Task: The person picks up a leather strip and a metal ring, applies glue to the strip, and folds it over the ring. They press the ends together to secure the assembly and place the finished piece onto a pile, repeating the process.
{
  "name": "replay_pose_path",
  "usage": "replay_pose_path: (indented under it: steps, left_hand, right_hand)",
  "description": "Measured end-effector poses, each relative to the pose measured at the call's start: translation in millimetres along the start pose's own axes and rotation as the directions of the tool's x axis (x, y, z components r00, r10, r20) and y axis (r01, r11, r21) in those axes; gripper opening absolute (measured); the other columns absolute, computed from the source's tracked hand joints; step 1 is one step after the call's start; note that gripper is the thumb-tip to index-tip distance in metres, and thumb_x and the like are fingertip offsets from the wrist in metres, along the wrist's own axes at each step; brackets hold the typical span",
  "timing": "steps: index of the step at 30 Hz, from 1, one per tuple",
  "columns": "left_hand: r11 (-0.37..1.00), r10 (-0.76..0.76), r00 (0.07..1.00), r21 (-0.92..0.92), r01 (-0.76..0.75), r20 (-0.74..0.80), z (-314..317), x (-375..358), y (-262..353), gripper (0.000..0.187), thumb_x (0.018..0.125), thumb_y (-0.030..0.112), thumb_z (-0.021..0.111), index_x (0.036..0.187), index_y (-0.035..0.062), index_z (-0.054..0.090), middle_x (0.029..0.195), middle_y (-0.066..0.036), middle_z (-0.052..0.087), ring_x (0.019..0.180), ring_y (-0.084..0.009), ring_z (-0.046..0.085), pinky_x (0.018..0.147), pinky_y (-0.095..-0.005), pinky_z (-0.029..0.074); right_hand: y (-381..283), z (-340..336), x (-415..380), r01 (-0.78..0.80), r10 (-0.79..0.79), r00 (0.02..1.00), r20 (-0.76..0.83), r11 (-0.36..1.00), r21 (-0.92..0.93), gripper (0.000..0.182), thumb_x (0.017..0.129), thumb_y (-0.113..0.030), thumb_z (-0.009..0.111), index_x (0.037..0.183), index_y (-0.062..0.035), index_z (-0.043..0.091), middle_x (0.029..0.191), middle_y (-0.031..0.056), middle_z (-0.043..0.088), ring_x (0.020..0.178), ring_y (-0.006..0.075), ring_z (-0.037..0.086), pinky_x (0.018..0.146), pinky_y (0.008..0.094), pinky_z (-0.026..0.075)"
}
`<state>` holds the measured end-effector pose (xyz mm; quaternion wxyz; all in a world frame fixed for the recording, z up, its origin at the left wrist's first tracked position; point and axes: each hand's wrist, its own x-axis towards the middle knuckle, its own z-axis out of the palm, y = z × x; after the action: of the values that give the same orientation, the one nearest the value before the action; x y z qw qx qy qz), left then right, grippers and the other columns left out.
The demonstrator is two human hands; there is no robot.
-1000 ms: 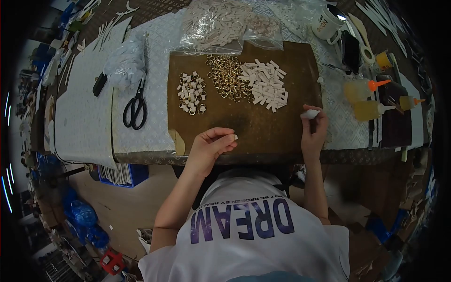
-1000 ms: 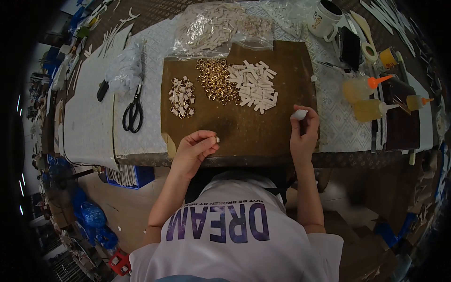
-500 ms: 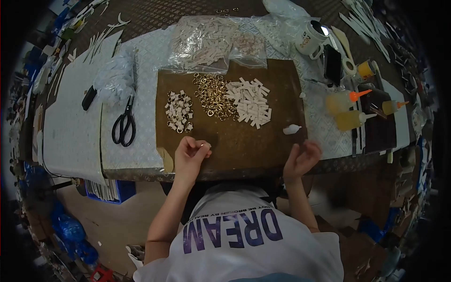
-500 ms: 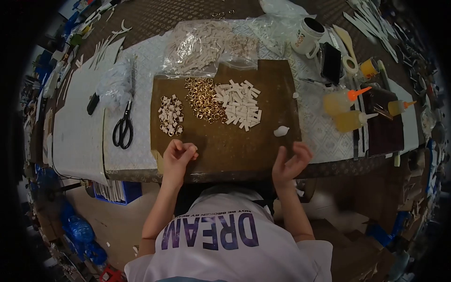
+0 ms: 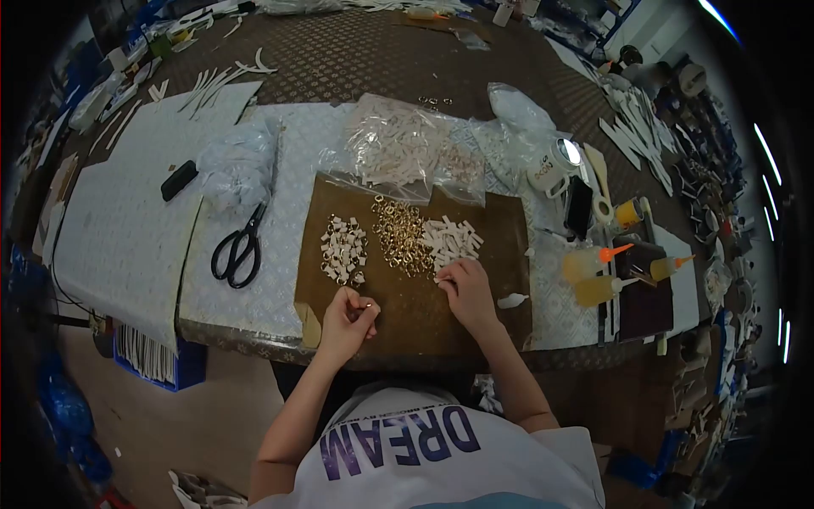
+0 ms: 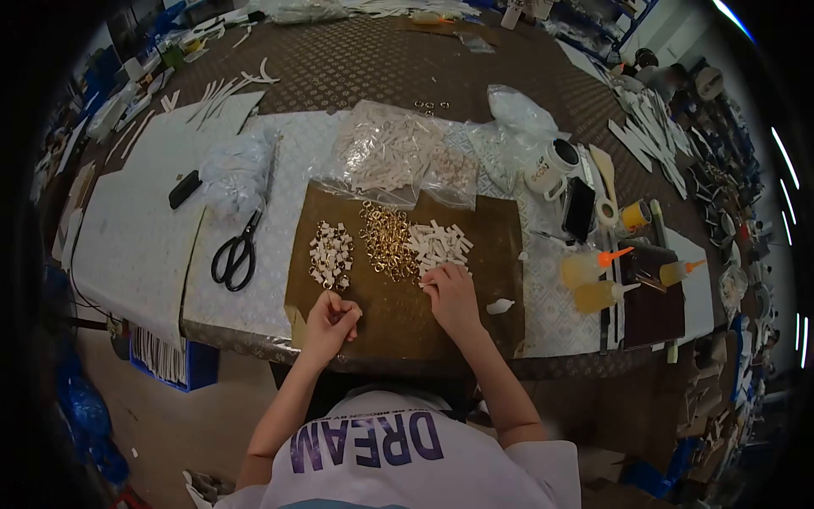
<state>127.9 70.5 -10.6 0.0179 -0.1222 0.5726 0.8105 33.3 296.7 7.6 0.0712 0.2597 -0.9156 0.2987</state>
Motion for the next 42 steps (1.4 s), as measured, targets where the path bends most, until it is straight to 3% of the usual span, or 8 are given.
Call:
replay_pose_path:
  steps: [9,11,13,16,17,21,24,42]
  left_hand:
    - [1.000,0.025,0.999,-0.010,-0.024,0.047,-6.8,-0.6,-11.3,0.022,0.086,0.002,0.058,0.085,0.0063,0.037,0.079,-0.005,0.058,0.056,-0.0084,0.056,0.048,-0.0221,0.046]
    - [0.985,0.162,0.986,0.046,-0.164,0.031,-7.0,3.1,-26.6,0.021,0.085,0.008,0.061,0.085,0.0045,0.041,0.073,-0.005,0.056,0.056,-0.0113,0.057,0.048,-0.0265,0.048]
    - [0.936,0.300,0.954,0.187,-0.299,0.024,-9.9,-0.2,-20.7,0.021,0.080,0.008,0.062,0.085,0.0031,0.043,0.070,-0.012,0.055,0.053,-0.0194,0.058,0.049,-0.0337,0.046]
    - [0.746,0.613,0.789,0.294,-0.598,0.050,-11.1,6.0,-33.8,0.020,0.083,0.008,0.058,0.078,0.0047,0.040,0.065,-0.010,0.049,0.059,-0.0260,0.053,0.053,-0.0377,0.040]
    - [0.853,0.422,0.901,0.296,-0.431,0.096,-10.8,4.2,-27.7,0.020,0.083,0.008,0.057,0.075,0.0060,0.039,0.065,-0.010,0.046,0.061,-0.0279,0.048,0.056,-0.0402,0.037]
    - [0.807,0.535,0.831,0.200,-0.556,0.154,-16.5,1.3,-27.7,0.021,0.084,0.005,0.054,0.073,0.0105,0.037,0.067,-0.008,0.043,0.057,-0.0258,0.040,0.056,-0.0393,0.032]
    - [0.805,0.584,0.809,0.081,-0.588,0.068,-13.4,7.7,-36.0,0.016,0.071,0.008,0.061,0.069,0.0086,0.045,0.066,-0.009,0.050,0.062,-0.0300,0.050,0.056,-0.0399,0.036]
    - [0.724,0.683,0.719,0.011,-0.690,0.130,-18.8,14.9,-33.0,0.017,0.073,0.006,0.059,0.068,0.0074,0.043,0.064,-0.009,0.047,0.059,-0.0292,0.047,0.055,-0.0390,0.035]
  right_hand:
    - [-13.9,-11.6,13.2,-0.001,0.006,0.994,0.112,0.999,-0.049,0.011,0.071,-0.005,0.065,0.077,-0.0020,0.056,0.084,0.0143,0.053,0.087,0.0340,0.051,0.079,0.0422,0.041]
    - [-10.1,-6.9,12.6,0.086,-0.073,0.990,0.119,0.990,-0.108,0.005,0.076,-0.004,0.060,0.075,0.0001,0.057,0.080,0.0151,0.053,0.082,0.0312,0.053,0.074,0.0402,0.043]
    - [-9.0,-1.2,9.1,-0.171,0.148,0.981,0.129,0.966,0.194,0.003,0.084,0.000,0.048,0.085,0.0007,0.050,0.081,0.0088,0.053,0.075,0.0181,0.053,0.065,0.0307,0.043]
    - [-59.6,41.1,18.8,-0.107,0.065,0.990,0.124,0.922,0.373,0.003,0.084,-0.001,0.048,0.085,0.0007,0.050,0.080,0.0086,0.053,0.074,0.0179,0.052,0.065,0.0304,0.043]
    - [-81.9,59.9,18.1,-0.073,0.026,0.992,0.121,0.914,0.399,0.003,0.084,-0.001,0.048,0.086,0.0007,0.050,0.080,0.0085,0.053,0.074,0.0178,0.052,0.065,0.0303,0.043]
    - [-141.3,117.5,14.8,0.033,-0.121,0.978,0.173,0.896,0.443,0.003,0.085,-0.001,0.048,0.086,0.0006,0.050,0.080,0.0083,0.053,0.074,0.0175,0.052,0.064,0.0299,0.043]
    - [-164.0,141.3,12.6,0.069,-0.169,0.968,0.185,0.890,0.450,0.004,0.085,-0.001,0.048,0.087,0.0006,0.050,0.080,0.0081,0.053,0.073,0.0172,0.052,0.064,0.0296,0.043]
    - [-185.6,182.0,13.3,0.038,-0.126,0.970,0.208,0.923,0.382,0.005,0.086,-0.002,0.048,0.089,0.0005,0.051,0.079,0.0070,0.052,0.071,0.0157,0.051,0.063,0.0278,0.042]
